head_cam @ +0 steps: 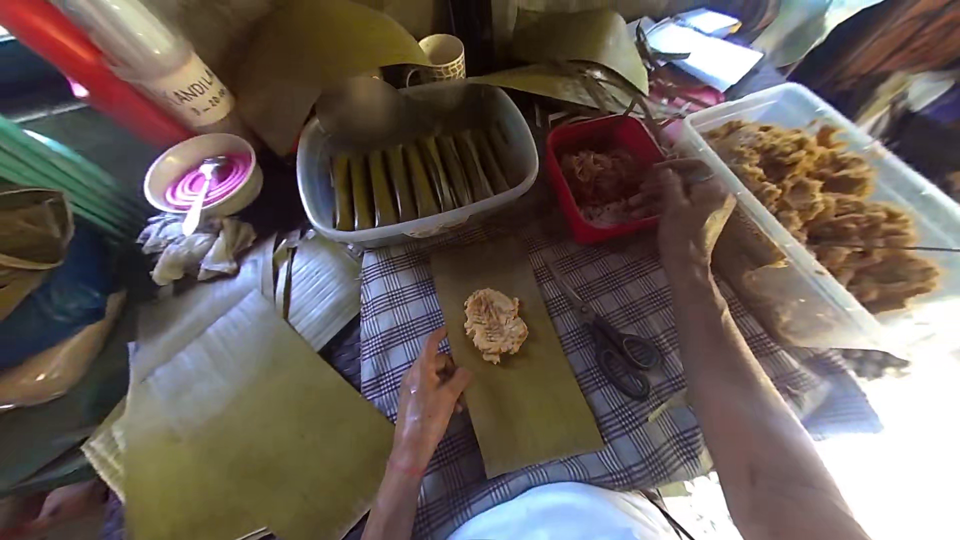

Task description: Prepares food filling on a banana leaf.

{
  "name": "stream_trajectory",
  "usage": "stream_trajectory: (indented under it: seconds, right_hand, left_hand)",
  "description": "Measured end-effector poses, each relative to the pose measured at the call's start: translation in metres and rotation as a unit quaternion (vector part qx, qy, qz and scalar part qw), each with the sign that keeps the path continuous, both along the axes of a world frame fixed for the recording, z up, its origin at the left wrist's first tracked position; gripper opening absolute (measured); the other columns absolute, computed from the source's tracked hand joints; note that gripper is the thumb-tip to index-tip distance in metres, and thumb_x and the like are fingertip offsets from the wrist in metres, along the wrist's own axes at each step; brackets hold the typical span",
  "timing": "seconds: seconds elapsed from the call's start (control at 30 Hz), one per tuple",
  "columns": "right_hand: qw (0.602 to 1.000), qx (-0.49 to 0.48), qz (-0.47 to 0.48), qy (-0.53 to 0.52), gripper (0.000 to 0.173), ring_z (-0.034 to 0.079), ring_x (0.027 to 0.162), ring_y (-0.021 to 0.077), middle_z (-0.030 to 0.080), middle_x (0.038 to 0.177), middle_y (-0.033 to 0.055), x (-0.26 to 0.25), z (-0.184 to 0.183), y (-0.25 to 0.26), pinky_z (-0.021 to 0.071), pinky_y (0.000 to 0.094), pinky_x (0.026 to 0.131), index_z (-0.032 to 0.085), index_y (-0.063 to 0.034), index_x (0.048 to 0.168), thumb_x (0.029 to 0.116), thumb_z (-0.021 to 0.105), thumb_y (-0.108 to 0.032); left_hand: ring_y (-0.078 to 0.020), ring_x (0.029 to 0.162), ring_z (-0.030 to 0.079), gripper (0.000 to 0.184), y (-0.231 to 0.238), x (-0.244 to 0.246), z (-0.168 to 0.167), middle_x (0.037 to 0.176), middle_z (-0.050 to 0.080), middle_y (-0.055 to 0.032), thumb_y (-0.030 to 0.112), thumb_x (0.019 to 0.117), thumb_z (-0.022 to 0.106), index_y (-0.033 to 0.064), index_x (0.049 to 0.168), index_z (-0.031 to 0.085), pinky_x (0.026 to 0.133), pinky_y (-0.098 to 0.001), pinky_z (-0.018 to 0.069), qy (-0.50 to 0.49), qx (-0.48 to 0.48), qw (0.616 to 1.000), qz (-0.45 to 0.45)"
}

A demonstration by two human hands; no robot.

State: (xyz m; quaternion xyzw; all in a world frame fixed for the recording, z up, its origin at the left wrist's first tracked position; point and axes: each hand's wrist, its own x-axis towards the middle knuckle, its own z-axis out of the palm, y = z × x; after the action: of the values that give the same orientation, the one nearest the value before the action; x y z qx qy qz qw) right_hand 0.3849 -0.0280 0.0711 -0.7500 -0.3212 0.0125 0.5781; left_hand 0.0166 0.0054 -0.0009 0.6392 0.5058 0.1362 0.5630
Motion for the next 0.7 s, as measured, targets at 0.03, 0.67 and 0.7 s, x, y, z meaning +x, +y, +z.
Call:
stream_trajectory:
  seconds: [0.03, 0.67, 0.7]
  right_hand:
    - [0.998, 0.050, 0.004, 0.039, 0.023, 0.071, 0.067, 0.0107, 0.070, 0.086, 0.0051, 0.001, 0.000, 0.001, 0.0629, 0.0286, 0.064, 0.062, 0.0037, 0.117, 0.1067, 0.048, -0.011]
    - [0.965, 0.189, 0.084, 0.160, 0.021, 0.073, 0.067, 0.0117, 0.074, 0.084, 0.0000, -0.003, 0.015, -0.030, 0.0634, 0.0262, 0.063, 0.061, -0.0062, 0.116, 0.1092, 0.041, -0.011]
    - [0.966, 0.186, 0.081, 0.161, 0.020, 0.073, 0.067, 0.0106, 0.074, 0.085, -0.0009, -0.005, 0.017, -0.029, 0.0632, 0.0251, 0.063, 0.061, -0.0064, 0.115, 0.1091, 0.042, -0.010]
  left_hand:
    - [-0.0186, 0.065, 0.071, 0.071, 0.000, -0.001, -0.001, 0.088, 0.073, -0.0053, 0.010, 0.0909, 0.073, 0.0208, 0.154, 0.042, 0.053, -0.0334, 0.0602, 0.002, 0.001, 1.000, 0.000]
    - [-0.0186, 0.064, 0.071, 0.071, -0.001, -0.002, -0.002, 0.086, 0.073, -0.0045, 0.010, 0.0909, 0.073, 0.0223, 0.154, 0.043, 0.053, -0.0337, 0.0609, 0.014, 0.002, 1.000, -0.005]
    - [-0.0186, 0.064, 0.071, 0.071, 0.000, -0.002, -0.002, 0.087, 0.073, -0.0044, 0.010, 0.0913, 0.073, 0.0223, 0.154, 0.043, 0.053, -0.0339, 0.0609, 0.014, 0.001, 1.000, -0.005]
